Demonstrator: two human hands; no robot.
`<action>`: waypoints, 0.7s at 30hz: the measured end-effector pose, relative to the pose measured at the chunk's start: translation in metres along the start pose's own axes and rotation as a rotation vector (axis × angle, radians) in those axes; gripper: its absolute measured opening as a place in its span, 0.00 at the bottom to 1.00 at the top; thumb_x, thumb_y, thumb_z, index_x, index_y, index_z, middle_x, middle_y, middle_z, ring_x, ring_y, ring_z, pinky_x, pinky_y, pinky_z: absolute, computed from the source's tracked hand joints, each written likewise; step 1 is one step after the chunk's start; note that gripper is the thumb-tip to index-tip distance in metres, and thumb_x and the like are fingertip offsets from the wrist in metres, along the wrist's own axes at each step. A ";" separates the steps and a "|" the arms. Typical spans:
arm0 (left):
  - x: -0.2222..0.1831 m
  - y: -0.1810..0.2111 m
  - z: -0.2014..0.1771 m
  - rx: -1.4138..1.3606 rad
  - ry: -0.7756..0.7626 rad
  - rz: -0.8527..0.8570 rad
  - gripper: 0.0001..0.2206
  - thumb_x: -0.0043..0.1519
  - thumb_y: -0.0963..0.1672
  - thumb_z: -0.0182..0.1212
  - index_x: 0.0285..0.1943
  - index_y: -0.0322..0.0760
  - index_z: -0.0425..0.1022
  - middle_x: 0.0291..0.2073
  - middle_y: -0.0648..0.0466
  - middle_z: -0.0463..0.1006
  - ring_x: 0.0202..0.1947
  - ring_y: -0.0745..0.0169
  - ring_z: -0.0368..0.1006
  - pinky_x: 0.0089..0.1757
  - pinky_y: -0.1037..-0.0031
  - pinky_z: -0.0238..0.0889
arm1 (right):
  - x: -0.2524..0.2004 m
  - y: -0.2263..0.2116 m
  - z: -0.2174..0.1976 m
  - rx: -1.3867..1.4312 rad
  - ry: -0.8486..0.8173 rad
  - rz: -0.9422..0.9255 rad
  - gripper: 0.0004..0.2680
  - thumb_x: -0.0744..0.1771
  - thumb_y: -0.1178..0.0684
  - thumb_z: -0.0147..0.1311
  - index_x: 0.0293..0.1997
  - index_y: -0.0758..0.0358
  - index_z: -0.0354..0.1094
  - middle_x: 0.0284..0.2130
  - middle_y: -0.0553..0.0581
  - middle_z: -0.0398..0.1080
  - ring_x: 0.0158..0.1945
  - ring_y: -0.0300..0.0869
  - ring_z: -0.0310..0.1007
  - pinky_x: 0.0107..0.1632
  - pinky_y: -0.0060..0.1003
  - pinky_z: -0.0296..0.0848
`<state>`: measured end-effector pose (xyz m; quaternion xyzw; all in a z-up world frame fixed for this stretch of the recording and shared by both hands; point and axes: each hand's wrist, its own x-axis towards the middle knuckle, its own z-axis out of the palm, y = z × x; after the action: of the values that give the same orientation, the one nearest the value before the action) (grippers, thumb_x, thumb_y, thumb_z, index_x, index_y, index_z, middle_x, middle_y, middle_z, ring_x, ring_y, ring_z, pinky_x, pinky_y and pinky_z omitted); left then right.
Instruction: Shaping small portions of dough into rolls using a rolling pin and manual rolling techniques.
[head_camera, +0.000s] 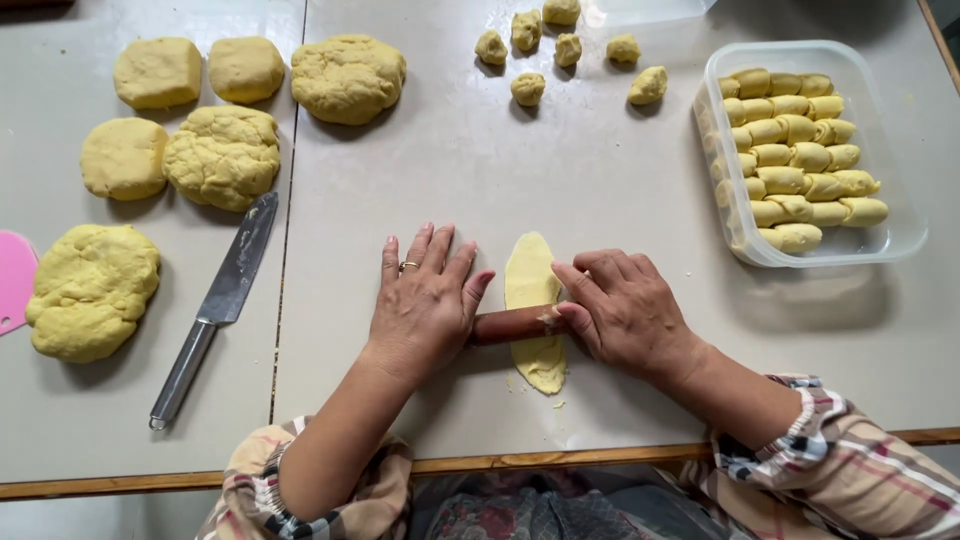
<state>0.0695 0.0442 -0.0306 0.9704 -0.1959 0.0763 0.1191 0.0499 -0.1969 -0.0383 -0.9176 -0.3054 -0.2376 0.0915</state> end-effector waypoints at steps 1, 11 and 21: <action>-0.005 0.002 0.000 -0.015 -0.012 0.003 0.26 0.66 0.57 0.34 0.58 0.40 0.69 0.56 0.42 0.68 0.64 0.40 0.56 0.60 0.44 0.36 | -0.004 -0.004 -0.004 -0.021 -0.015 -0.017 0.17 0.68 0.37 0.31 0.51 0.53 0.65 0.38 0.51 0.63 0.44 0.45 0.66 0.43 0.39 0.64; -0.068 0.023 0.007 0.188 0.205 0.195 0.30 0.64 0.59 0.34 0.65 0.38 0.63 0.64 0.43 0.62 0.67 0.44 0.52 0.62 0.53 0.42 | -0.063 -0.045 -0.041 0.021 -0.192 -0.079 0.21 0.68 0.44 0.35 0.65 0.67 0.50 0.65 0.63 0.52 0.69 0.58 0.47 0.70 0.57 0.37; -0.125 0.040 -0.001 0.198 0.086 0.211 0.35 0.63 0.60 0.28 0.73 0.39 0.43 0.72 0.49 0.44 0.72 0.51 0.37 0.66 0.60 0.30 | -0.093 -0.072 -0.066 0.076 -0.102 -0.094 0.16 0.68 0.50 0.41 0.61 0.65 0.58 0.62 0.63 0.56 0.66 0.52 0.55 0.69 0.50 0.47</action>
<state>-0.0608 0.0537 -0.0455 0.9473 -0.2828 0.1489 0.0223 -0.0838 -0.2077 -0.0250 -0.9089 -0.3614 -0.1827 0.0994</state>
